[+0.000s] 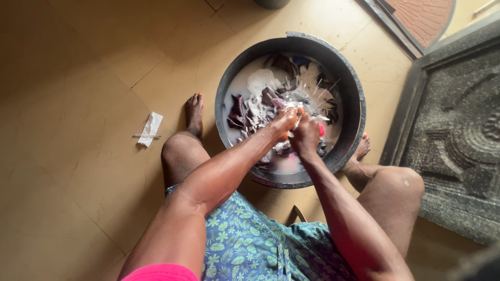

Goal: The person washes clothes by hand in a large basin filled with soapy water, scrubbing and wringing out various garments.

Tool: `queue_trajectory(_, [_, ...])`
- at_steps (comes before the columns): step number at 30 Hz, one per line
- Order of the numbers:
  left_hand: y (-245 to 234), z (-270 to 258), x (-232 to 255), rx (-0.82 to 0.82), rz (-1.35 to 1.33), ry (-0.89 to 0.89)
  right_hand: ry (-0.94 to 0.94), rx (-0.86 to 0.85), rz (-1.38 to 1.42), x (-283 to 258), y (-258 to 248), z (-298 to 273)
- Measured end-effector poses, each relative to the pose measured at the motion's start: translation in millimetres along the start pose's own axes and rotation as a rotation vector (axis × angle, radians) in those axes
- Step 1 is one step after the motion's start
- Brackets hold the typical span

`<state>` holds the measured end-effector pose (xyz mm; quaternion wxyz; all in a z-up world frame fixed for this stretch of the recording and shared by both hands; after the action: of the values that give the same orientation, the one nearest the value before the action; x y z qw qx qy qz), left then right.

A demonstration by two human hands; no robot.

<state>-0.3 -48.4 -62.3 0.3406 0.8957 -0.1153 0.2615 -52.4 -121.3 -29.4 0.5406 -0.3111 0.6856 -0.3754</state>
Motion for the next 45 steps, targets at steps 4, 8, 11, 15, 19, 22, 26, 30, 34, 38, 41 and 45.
queue_trajectory(4, [18,-19,5,-0.056,0.026,0.040,-0.042,-0.135,0.637,13,-29,8])
queue_trajectory(8, [41,-30,11,-0.160,0.144,0.041,0.093,-0.344,1.146,-11,-48,25])
queue_trajectory(11, [41,-31,11,-0.053,0.065,0.012,0.142,-0.230,1.112,-15,-48,18])
queue_trajectory(15, [29,-21,9,0.016,0.008,0.017,0.533,-0.223,0.989,-19,-40,7])
queue_trajectory(19, [4,-4,9,0.049,0.002,-0.012,0.308,-0.213,0.354,-52,-39,-16])
queue_trajectory(22, [-14,10,11,0.064,0.006,-0.022,0.023,-0.096,0.215,-75,-42,-44])
queue_trajectory(26, [-28,19,8,0.074,-0.002,-0.041,-0.071,-0.021,0.214,-85,-33,-63])
queue_trajectory(30, [-18,9,-7,0.056,-0.026,-0.052,-0.244,0.183,0.051,-44,-15,-33])
queue_trajectory(34, [-1,-2,-4,0.052,-0.076,-0.009,0.011,-0.003,-0.117,29,26,2])
queue_trajectory(38, [7,-12,7,0.087,-0.143,0.079,-0.210,-0.157,-0.220,26,-4,21])
queue_trajectory(41, [7,-6,17,0.090,-0.226,0.159,0.382,-0.450,0.428,10,-37,19])
queue_trajectory(45, [-17,27,0,0.043,-0.366,0.183,0.436,-0.512,0.550,-30,-49,2])
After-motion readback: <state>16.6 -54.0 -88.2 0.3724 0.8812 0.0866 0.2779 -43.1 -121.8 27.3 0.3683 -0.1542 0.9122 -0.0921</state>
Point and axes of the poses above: each hand's wrist, its own z-axis towards the middle knuckle, its own y-axis out of the palm, x = y × z, the point moved 5 cm from there along z, towards the middle knuckle, and after that the axes turned 8 degrees about -x, right-handed, at the moved point
